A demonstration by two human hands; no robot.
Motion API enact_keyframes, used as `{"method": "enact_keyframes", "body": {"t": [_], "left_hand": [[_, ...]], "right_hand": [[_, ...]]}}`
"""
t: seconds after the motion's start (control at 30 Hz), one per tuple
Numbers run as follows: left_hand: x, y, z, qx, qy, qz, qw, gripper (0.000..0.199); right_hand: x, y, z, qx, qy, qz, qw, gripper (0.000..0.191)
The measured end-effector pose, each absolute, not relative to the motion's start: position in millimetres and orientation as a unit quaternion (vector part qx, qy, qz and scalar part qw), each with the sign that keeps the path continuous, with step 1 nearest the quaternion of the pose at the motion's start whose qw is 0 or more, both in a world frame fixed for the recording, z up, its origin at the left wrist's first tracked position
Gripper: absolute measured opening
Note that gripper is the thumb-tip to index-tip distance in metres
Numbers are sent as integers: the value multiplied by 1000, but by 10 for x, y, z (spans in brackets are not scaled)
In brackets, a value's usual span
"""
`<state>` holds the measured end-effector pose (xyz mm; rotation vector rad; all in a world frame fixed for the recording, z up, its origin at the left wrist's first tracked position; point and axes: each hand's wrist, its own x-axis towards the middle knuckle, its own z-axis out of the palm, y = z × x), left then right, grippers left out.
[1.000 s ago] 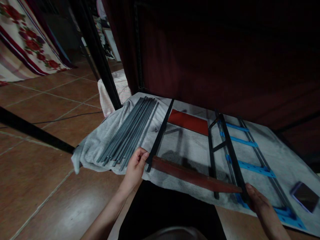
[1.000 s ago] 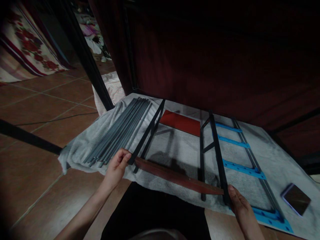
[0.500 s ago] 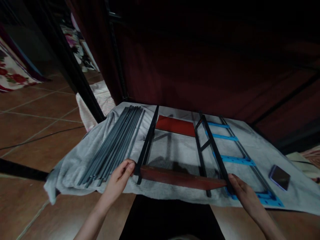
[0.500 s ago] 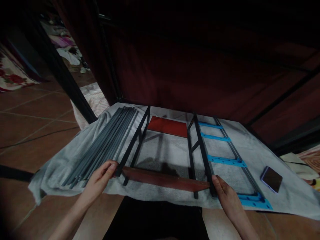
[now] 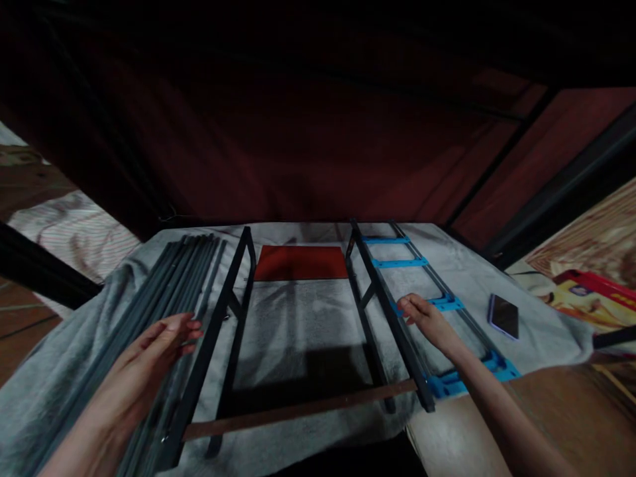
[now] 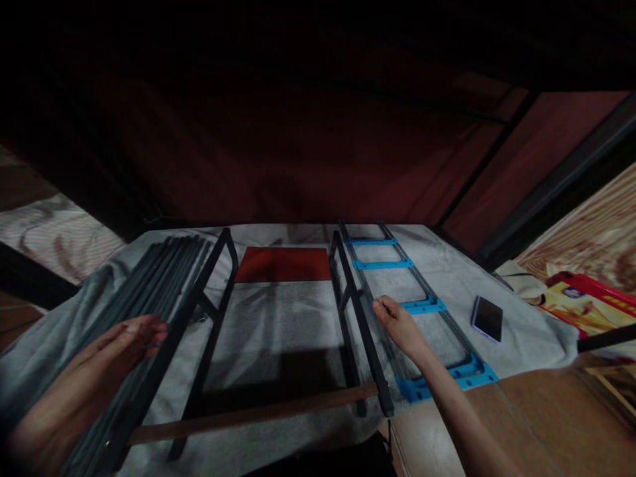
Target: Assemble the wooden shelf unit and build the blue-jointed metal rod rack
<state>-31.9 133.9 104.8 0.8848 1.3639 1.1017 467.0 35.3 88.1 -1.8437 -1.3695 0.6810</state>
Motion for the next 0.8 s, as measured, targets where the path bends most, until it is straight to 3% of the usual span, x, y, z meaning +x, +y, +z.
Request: {"method": "enact_keyframes", "body": {"t": [0.13, 0.23, 0.33, 0.43, 0.5, 0.67, 0.8], "left_hand": [[-180, 1743, 1184, 434, 570, 457, 528, 37], [-46, 1983, 1252, 486, 585, 422, 494, 54], [62, 2149, 1279, 532, 593, 380, 470, 66], [108, 2252, 1251, 555, 597, 347, 465, 71], [114, 2290, 1211, 553, 598, 331, 476, 75], [149, 2300, 1119, 544, 595, 336, 487, 69], [212, 2279, 1101, 553, 602, 351, 457, 62]], "right_hand": [[4763, 1114, 1113, -698, -572, 200, 382, 28], [4531, 1831, 1367, -649, -648, 154, 368, 25], [4096, 2559, 1429, -607, -733, 155, 264, 20], [3673, 3171, 1205, -617, -765, 156, 105, 26], [3482, 3475, 950, -622, -768, 148, 42, 29], [3345, 3898, 379, -637, -757, 144, 3, 35], [3405, 4104, 234, -640, -751, 160, -24, 38]]}}
